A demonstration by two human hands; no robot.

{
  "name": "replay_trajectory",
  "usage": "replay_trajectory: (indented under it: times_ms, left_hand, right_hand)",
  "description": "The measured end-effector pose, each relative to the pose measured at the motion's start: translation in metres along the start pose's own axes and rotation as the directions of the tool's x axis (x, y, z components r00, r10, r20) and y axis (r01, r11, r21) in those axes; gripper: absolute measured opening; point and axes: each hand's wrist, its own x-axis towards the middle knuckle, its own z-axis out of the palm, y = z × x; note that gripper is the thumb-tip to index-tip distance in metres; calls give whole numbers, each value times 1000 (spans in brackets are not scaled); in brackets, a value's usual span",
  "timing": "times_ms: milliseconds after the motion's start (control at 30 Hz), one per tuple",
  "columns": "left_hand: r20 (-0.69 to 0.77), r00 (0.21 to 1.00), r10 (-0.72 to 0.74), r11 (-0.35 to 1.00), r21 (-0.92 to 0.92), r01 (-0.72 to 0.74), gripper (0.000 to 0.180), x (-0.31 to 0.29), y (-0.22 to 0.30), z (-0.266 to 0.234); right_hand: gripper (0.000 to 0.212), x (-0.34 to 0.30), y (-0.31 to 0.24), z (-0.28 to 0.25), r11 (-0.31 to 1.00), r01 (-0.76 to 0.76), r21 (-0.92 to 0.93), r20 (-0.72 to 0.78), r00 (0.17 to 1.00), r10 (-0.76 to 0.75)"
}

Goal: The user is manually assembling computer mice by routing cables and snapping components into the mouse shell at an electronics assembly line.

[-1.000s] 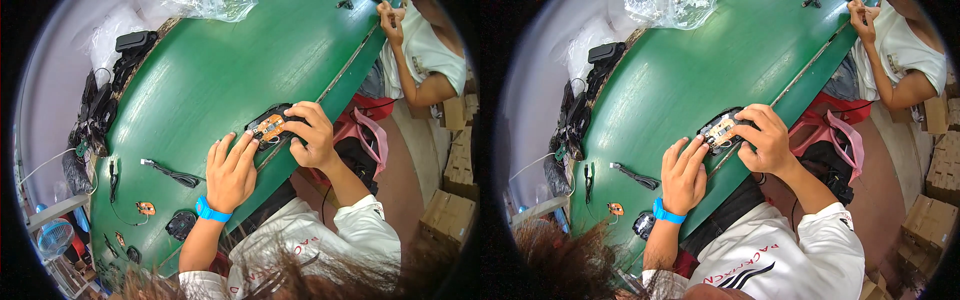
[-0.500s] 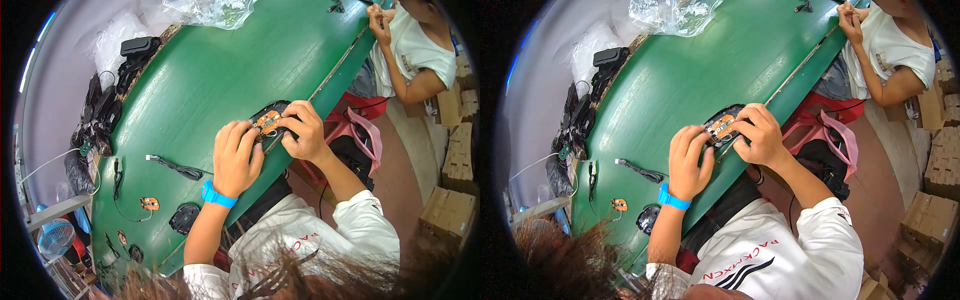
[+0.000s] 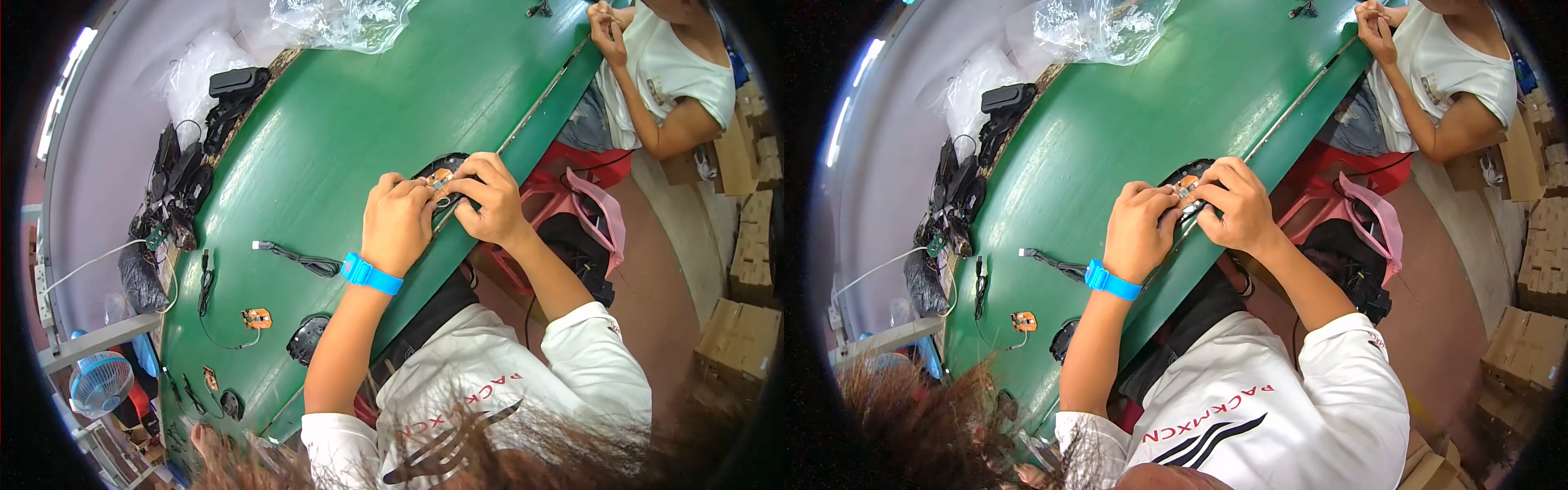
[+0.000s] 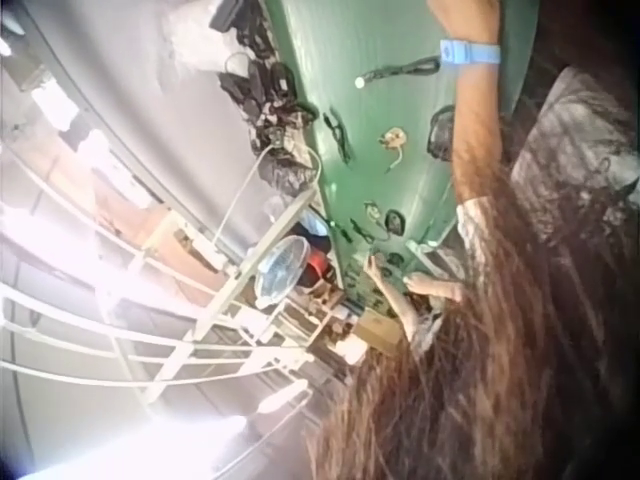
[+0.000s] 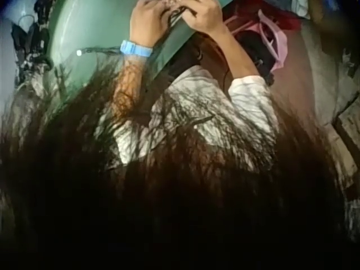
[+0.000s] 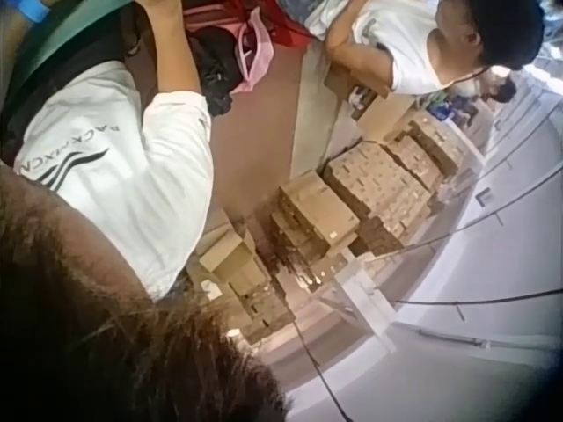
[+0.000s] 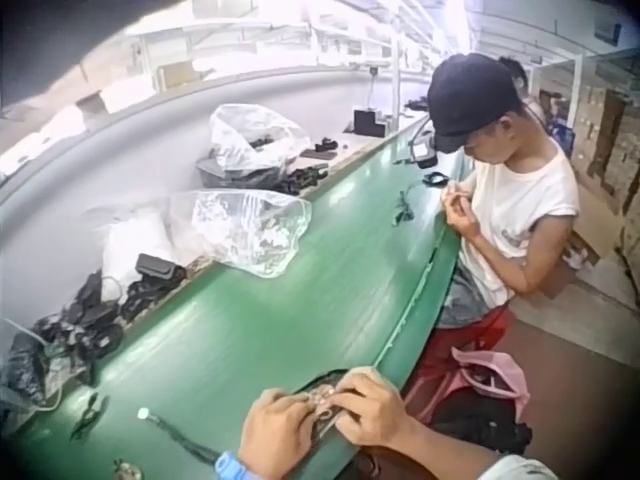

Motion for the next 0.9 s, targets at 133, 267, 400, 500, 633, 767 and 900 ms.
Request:
replay_trajectory:
  times_ms: [133,267,400,500,633,767,900]
  left_hand:
    - [-33,999,-24,998,52,26,14,-1,5,8]
    - [-118,991,-55,996,65,63,14,-3,6,16]
    - [-98,995,-19,999,41,23,13,-3,1,19]
    - [-76,996,-49,998,47,52,14,2,4,16]
    - [-71,995,-64,997,30,67,14,1,6,18]
    - [-93,995,-39,999,29,41,14,4,6,18]
    - [-76,997,-34,996,82,40,13,3,7,20]
  right_hand:
    - [19,1,0,2,993,99,-71,-33,994,-101]
    - [24,0,3,-1,990,120,-79,34,992,-117]
    - [19,0,8,-2,992,126,-27,28,992,-126]
    - [20,-2,10,-2,995,96,-1,35,995,-96]
    - [23,-3,7,-6,995,96,-42,78,993,-92]
    - [29,13,17,-22,947,180,-267,149,978,-144]
    - [33,5,21,-33,953,229,-200,220,958,-184]
